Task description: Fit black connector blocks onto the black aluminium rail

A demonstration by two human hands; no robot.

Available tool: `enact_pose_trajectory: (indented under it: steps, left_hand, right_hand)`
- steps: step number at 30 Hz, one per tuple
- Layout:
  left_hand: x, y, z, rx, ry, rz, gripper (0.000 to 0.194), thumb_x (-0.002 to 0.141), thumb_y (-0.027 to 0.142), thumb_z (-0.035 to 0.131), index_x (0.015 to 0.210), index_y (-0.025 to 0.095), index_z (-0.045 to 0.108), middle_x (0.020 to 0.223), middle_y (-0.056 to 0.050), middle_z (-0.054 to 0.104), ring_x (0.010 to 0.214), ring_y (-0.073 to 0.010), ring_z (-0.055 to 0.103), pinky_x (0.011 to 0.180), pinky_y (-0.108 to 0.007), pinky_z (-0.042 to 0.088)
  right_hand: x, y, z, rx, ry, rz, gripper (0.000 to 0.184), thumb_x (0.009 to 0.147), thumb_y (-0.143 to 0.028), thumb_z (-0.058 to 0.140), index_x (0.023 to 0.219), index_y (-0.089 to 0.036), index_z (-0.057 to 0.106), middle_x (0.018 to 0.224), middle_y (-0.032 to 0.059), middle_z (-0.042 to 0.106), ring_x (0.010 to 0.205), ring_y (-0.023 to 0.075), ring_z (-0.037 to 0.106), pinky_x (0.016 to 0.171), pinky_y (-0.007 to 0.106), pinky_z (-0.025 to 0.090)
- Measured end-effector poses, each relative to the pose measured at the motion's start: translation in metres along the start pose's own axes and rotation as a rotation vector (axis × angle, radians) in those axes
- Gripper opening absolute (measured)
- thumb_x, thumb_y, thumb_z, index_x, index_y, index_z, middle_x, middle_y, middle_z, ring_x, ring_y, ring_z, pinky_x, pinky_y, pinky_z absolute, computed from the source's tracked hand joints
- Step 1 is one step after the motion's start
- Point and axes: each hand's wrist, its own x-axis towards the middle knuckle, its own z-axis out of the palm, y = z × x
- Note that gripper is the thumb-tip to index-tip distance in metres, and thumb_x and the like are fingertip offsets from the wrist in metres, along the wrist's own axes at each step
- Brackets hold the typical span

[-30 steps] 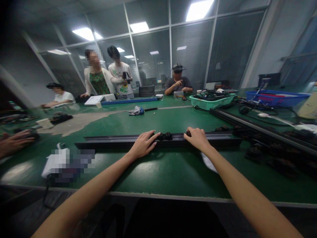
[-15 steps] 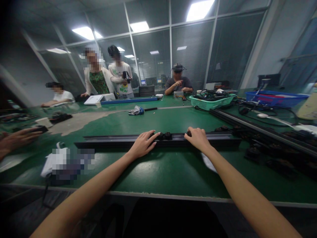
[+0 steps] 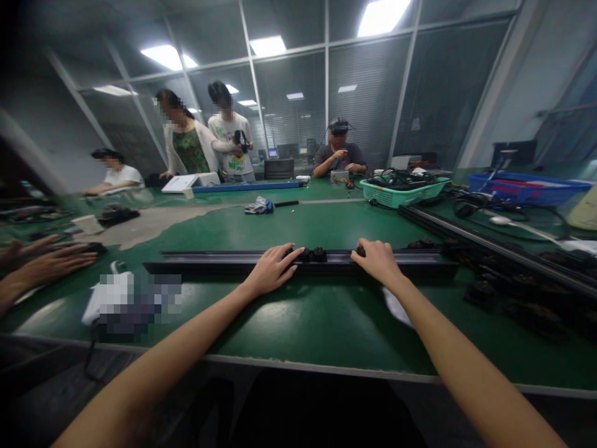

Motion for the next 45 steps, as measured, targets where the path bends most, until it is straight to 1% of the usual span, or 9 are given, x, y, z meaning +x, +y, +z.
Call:
enact_pose_trajectory:
  steps: [10,14,19,27,35,42,45]
  left_hand:
    - [-0.002,0.000,0.000,0.013,-0.004,0.001,0.051,0.101,0.039,0.036,0.151,0.026,0.036,0.144,-0.012,0.045,0.128,-0.0260,0.047,0.109,-0.044,0.038]
    - [-0.001,-0.001,0.000,0.011,-0.007,0.002,0.051,0.101,0.040,0.035,0.151,0.025,0.037,0.143,-0.012,0.046,0.127,-0.0261,0.047,0.109,-0.044,0.037]
    - [-0.001,-0.001,0.001,-0.005,0.000,0.001,0.051,0.101,0.039,0.035,0.151,0.026,0.036,0.145,-0.012,0.045,0.128,-0.0263,0.047,0.108,-0.045,0.038]
    - [0.001,-0.001,0.001,0.001,-0.007,0.003,0.051,0.101,0.039,0.035,0.151,0.026,0.036,0.144,-0.012,0.045,0.128,-0.0258,0.047,0.109,-0.043,0.038]
    - [0.001,-0.001,0.001,-0.001,-0.007,0.009,0.051,0.101,0.037,0.036,0.151,0.025,0.035,0.144,-0.012,0.045,0.129,-0.0257,0.046,0.110,-0.044,0.037]
    - [0.002,-0.001,0.001,-0.005,-0.001,0.006,0.051,0.101,0.037,0.035,0.151,0.026,0.035,0.143,-0.012,0.046,0.129,-0.0258,0.046,0.110,-0.045,0.037]
    - [0.001,-0.001,0.001,-0.015,0.004,0.006,0.051,0.101,0.037,0.036,0.151,0.027,0.035,0.143,-0.012,0.046,0.129,-0.0261,0.046,0.109,-0.045,0.038]
  right_hand:
    - [-0.001,0.002,-0.001,-0.003,-0.013,0.010,0.032,0.088,-0.047,0.044,0.092,-0.021,0.063,0.088,0.0097,0.070,0.088,0.0272,0.062,0.074,0.034,0.033]
    - [-0.001,0.002,0.000,0.001,-0.001,0.009,0.032,0.088,-0.046,0.045,0.091,-0.021,0.063,0.088,0.0096,0.070,0.087,0.0268,0.062,0.075,0.034,0.033]
    - [-0.001,0.004,0.000,0.000,0.018,0.000,0.032,0.086,-0.046,0.046,0.090,-0.021,0.064,0.085,0.0096,0.070,0.085,0.0272,0.061,0.074,0.035,0.033]
    - [0.000,0.005,-0.002,-0.025,0.001,0.017,0.033,0.086,-0.047,0.046,0.092,-0.020,0.065,0.089,0.0105,0.071,0.086,0.0271,0.061,0.074,0.035,0.032]
    - [0.000,0.007,-0.004,-0.020,0.004,0.016,0.032,0.087,-0.046,0.046,0.092,-0.020,0.065,0.088,0.0102,0.070,0.086,0.0271,0.061,0.074,0.035,0.032]
    - [0.002,0.011,-0.001,-0.027,-0.017,0.031,0.030,0.087,-0.046,0.046,0.092,-0.021,0.062,0.087,0.0097,0.070,0.086,0.0275,0.062,0.074,0.034,0.034]
    - [0.005,0.014,0.000,0.007,-0.061,0.040,0.027,0.088,-0.043,0.047,0.096,-0.021,0.060,0.088,0.0092,0.070,0.085,0.0267,0.063,0.074,0.034,0.036]
